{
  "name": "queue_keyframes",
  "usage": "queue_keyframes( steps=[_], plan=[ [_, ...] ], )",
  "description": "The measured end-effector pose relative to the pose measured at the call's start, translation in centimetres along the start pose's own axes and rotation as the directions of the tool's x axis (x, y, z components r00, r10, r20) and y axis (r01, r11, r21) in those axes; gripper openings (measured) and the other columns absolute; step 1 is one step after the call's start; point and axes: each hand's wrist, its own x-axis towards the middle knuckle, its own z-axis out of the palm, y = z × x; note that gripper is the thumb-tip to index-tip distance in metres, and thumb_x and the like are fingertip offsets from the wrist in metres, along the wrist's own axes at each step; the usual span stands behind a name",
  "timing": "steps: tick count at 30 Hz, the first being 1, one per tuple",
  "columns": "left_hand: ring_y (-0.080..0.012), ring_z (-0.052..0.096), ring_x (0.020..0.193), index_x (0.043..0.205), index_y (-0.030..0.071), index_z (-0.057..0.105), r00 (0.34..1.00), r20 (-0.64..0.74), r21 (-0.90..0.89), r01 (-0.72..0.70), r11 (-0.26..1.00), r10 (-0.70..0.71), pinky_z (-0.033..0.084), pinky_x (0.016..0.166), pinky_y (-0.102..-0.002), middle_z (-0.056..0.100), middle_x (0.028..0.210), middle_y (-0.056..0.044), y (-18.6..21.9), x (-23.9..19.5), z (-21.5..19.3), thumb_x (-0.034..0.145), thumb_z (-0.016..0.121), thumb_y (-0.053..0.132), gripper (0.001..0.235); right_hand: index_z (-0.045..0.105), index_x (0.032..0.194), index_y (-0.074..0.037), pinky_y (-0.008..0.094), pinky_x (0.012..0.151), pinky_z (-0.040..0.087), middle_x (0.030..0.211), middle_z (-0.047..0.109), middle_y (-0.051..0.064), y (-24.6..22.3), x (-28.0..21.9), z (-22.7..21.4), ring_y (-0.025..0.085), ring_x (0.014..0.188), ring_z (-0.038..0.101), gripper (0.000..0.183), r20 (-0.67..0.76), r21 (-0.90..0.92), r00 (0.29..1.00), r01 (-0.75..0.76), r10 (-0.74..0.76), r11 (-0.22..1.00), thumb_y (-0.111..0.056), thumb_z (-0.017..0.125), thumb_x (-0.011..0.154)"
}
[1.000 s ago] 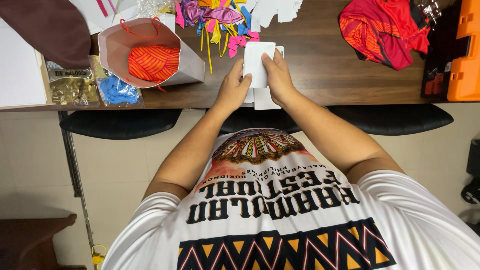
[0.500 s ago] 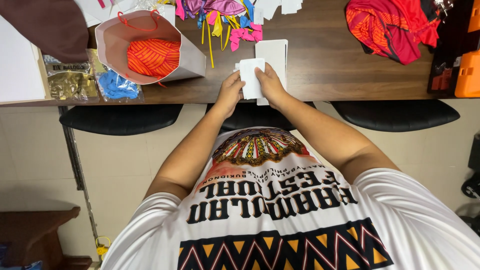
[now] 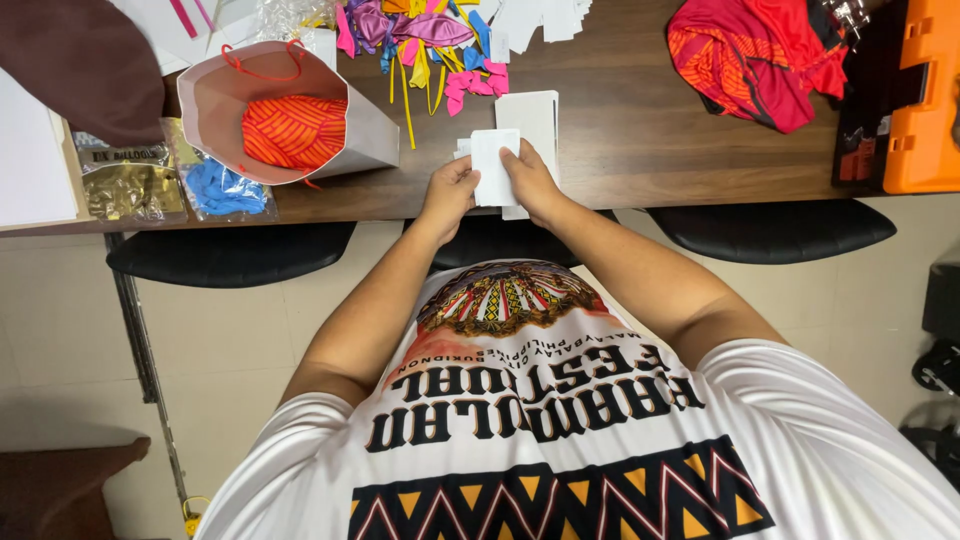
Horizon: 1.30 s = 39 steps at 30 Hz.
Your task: The person folds a red and orange patterned shirt and places it into a white paper bag. They then pick up a stack of white paper sheets, fold them, and place them into the bag. Finally, they open a silver foil packet and pour yellow sticks into the bag.
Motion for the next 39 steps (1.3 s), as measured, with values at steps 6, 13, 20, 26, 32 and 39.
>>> queue_keyframes(
  steps=[6, 13, 20, 26, 32, 39],
  plan=[
    [-0.0209, 0.069, 0.101, 0.135, 0.000, 0.054, 0.998, -0.056, -0.124, -0.007, 0.992, 0.000, 0.061, 0.085, -0.039, 0.066, 0.113, -0.013, -0.3, 0.0, 0.0, 0.097, 0.060, 0.003, 0.039, 0.051, 0.130, 0.000, 0.033, 0.096, 0.057, 0.120, 0.067, 0.014, 1.0, 0.9, -0.1, 0.019, 0.108, 0.067, 0.031, -0.024, 0.007, 0.998, 0.057, -0.057, 0.998, -0.020, 0.046, 0.108],
    [-0.0197, 0.070, 0.095, 0.122, -0.002, 0.061, 0.990, -0.067, -0.140, 0.114, 0.984, -0.124, 0.061, 0.078, -0.035, 0.069, 0.109, -0.010, 0.0, -1.0, 0.1, 0.097, 0.066, 0.012, 0.029, 0.051, 0.129, 0.000, 0.032, 0.093, 0.058, 0.117, 0.068, 0.013, 1.8, 1.4, 0.1, 0.017, 0.104, 0.068, 0.030, -0.058, 0.003, 0.997, 0.047, -0.047, 0.999, -0.020, 0.045, 0.108],
    [-0.0153, 0.072, 0.083, 0.117, 0.000, 0.067, 0.974, -0.226, 0.057, 0.039, 0.998, -0.025, 0.058, 0.069, -0.028, 0.076, 0.101, -0.008, -5.5, 3.5, -4.2, 0.093, 0.071, 0.010, 0.027, 0.050, 0.134, -0.005, 0.032, 0.082, 0.055, 0.115, 0.067, 0.009, 3.8, 3.2, -0.9, 0.015, 0.097, 0.064, 0.038, -0.067, -0.095, 0.994, -0.092, 0.085, 0.991, -0.031, 0.052, 0.107],
    [-0.0163, 0.072, 0.081, 0.117, -0.001, 0.071, 0.905, -0.422, 0.247, 0.179, 0.952, -0.061, 0.055, 0.065, -0.030, 0.077, 0.102, -0.010, -10.7, 7.1, -8.7, 0.089, 0.074, 0.008, 0.030, 0.050, 0.131, -0.013, 0.031, 0.073, 0.052, 0.108, 0.066, 0.004, 6.6, 2.0, -5.0, 0.014, 0.085, 0.059, 0.037, -0.199, -0.082, 0.934, -0.317, 0.297, 0.945, -0.039, 0.050, 0.106],
    [-0.0168, 0.076, 0.084, 0.110, -0.003, 0.075, 0.917, -0.395, 0.473, 0.151, 0.868, 0.055, 0.058, 0.075, -0.029, 0.081, 0.097, -0.011, -13.1, 9.3, -9.3, 0.084, 0.079, 0.008, 0.028, 0.053, 0.123, -0.013, 0.031, 0.071, 0.052, 0.099, 0.068, 0.003, 8.4, -0.3, -9.3, 0.014, 0.080, 0.062, 0.029, -0.263, -0.066, 0.906, -0.361, 0.333, 0.930, -0.036, 0.051, 0.106],
    [-0.0205, 0.075, 0.079, 0.105, 0.002, 0.074, 0.878, -0.452, 0.675, 0.220, 0.704, 0.159, 0.059, 0.075, -0.033, 0.079, 0.088, -0.011, -11.7, 9.9, -6.8, 0.073, 0.086, 0.014, 0.037, 0.055, 0.123, -0.013, 0.029, 0.067, 0.050, 0.093, 0.067, 0.001, 9.3, -0.5, -11.4, 0.011, 0.073, 0.059, 0.022, -0.350, -0.004, 0.879, -0.349, 0.325, 0.937, -0.017, 0.054, 0.101]
  ],
)
